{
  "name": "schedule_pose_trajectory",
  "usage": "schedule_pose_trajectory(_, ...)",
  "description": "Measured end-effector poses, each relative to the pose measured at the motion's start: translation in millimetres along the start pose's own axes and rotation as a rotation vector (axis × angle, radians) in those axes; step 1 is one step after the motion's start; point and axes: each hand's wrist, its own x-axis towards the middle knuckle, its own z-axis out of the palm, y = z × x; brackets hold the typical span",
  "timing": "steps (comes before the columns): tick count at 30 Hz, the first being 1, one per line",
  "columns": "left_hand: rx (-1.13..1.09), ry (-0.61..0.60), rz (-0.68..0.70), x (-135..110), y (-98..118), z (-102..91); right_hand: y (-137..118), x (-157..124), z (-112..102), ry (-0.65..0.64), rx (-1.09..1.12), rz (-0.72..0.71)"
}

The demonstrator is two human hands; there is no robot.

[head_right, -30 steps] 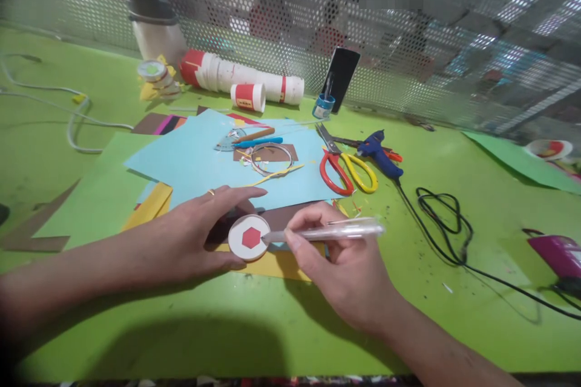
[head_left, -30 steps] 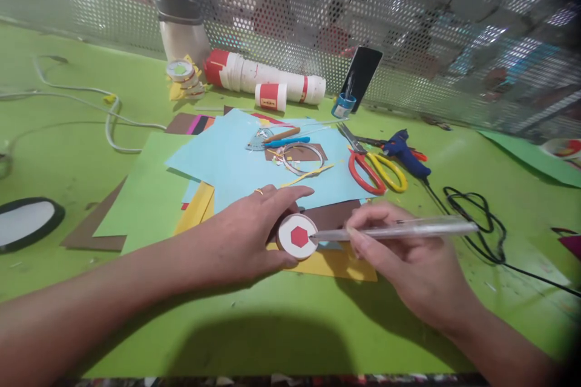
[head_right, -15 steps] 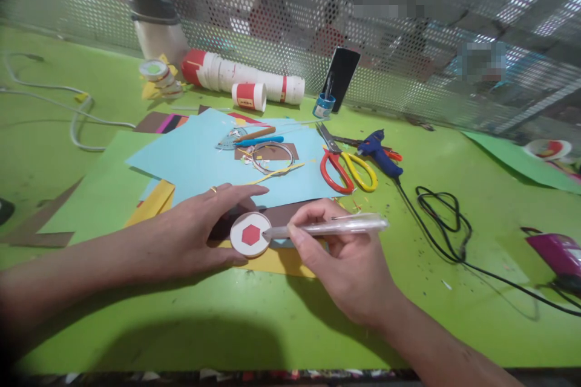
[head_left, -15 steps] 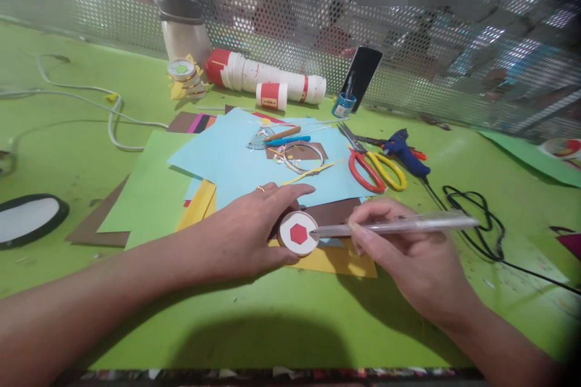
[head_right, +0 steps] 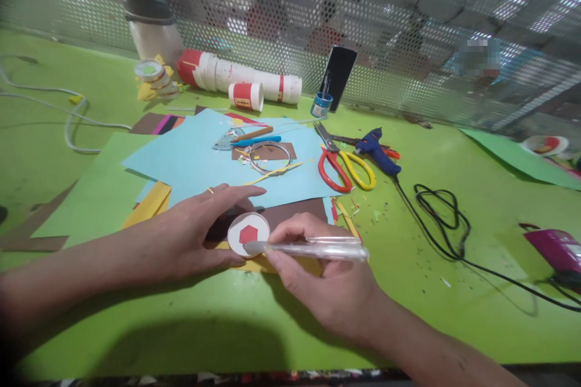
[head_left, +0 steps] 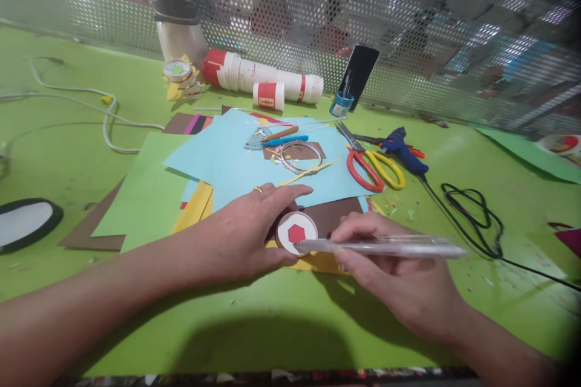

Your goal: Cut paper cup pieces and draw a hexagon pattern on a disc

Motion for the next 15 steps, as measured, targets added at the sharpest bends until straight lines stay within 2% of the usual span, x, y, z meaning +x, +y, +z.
schedule_pose_trajectory(15,0.017,0.008,0.012,-0.4,-0.2,0.0,1.1,-0.4,-1.6,0.043,0.027,-0.016)
